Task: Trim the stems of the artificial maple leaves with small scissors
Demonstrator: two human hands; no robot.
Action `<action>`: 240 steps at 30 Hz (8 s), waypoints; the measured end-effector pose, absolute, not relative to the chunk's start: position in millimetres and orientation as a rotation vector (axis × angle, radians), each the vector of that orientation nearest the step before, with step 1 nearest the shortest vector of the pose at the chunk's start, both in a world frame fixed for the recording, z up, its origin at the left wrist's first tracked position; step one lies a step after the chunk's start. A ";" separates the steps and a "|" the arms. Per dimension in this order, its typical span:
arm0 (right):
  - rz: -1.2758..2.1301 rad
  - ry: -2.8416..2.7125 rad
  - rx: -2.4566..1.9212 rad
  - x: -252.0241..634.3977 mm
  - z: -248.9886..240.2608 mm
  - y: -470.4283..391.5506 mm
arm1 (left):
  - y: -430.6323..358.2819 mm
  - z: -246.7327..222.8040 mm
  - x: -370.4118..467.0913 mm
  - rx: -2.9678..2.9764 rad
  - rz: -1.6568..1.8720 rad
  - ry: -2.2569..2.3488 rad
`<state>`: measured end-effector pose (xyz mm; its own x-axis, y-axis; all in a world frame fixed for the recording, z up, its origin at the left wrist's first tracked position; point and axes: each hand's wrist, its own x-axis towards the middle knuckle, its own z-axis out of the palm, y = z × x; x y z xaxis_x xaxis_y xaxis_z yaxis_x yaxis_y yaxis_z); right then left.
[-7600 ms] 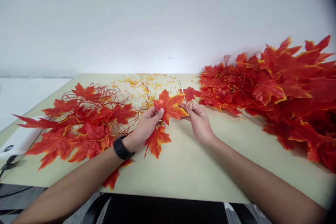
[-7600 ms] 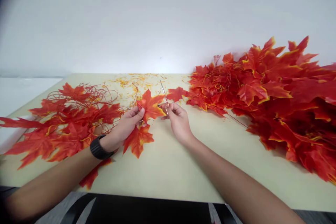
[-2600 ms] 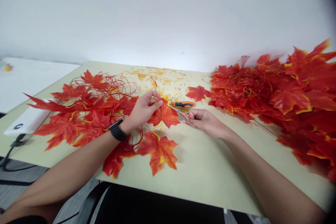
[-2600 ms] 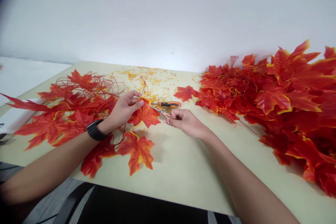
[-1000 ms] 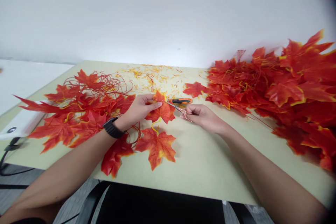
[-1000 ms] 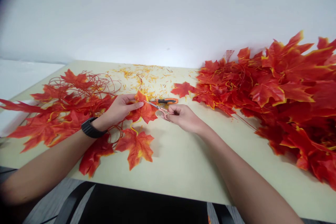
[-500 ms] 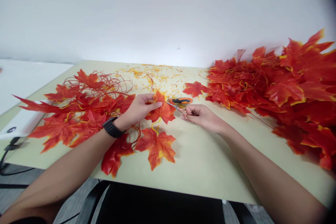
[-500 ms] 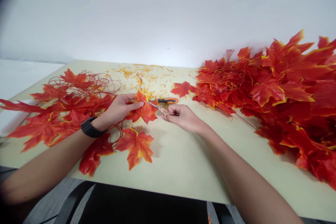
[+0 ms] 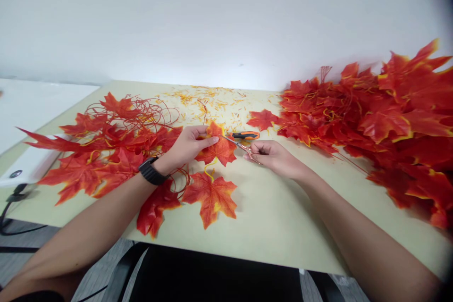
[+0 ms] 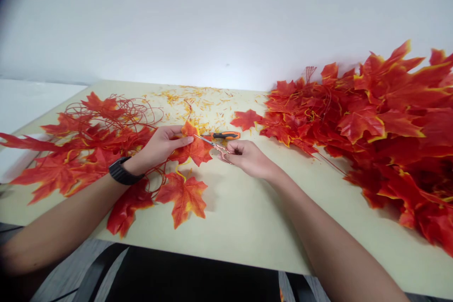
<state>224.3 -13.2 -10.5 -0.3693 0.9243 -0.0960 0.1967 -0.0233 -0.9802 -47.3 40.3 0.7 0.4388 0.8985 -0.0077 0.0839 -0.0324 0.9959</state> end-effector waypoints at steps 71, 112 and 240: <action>1.422 -1.647 -1.205 220.8 -6.8 -15.6 | 36.6 1.4 -45.9 1.514 0.819 0.888; 1.085 -1.621 -1.318 192.2 -26.0 -26.3 | 32.9 -3.4 -39.8 1.412 0.862 0.763; 1.249 -1.641 -1.246 186.5 -21.1 -34.0 | 7.2 -16.1 -23.4 1.306 1.179 0.871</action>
<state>186.5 -34.0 -21.1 -0.2772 0.9607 -0.0121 0.2673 0.0650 -0.9614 -23.4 7.2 -16.1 0.2291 0.9629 0.1423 -0.1468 -0.1104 0.9830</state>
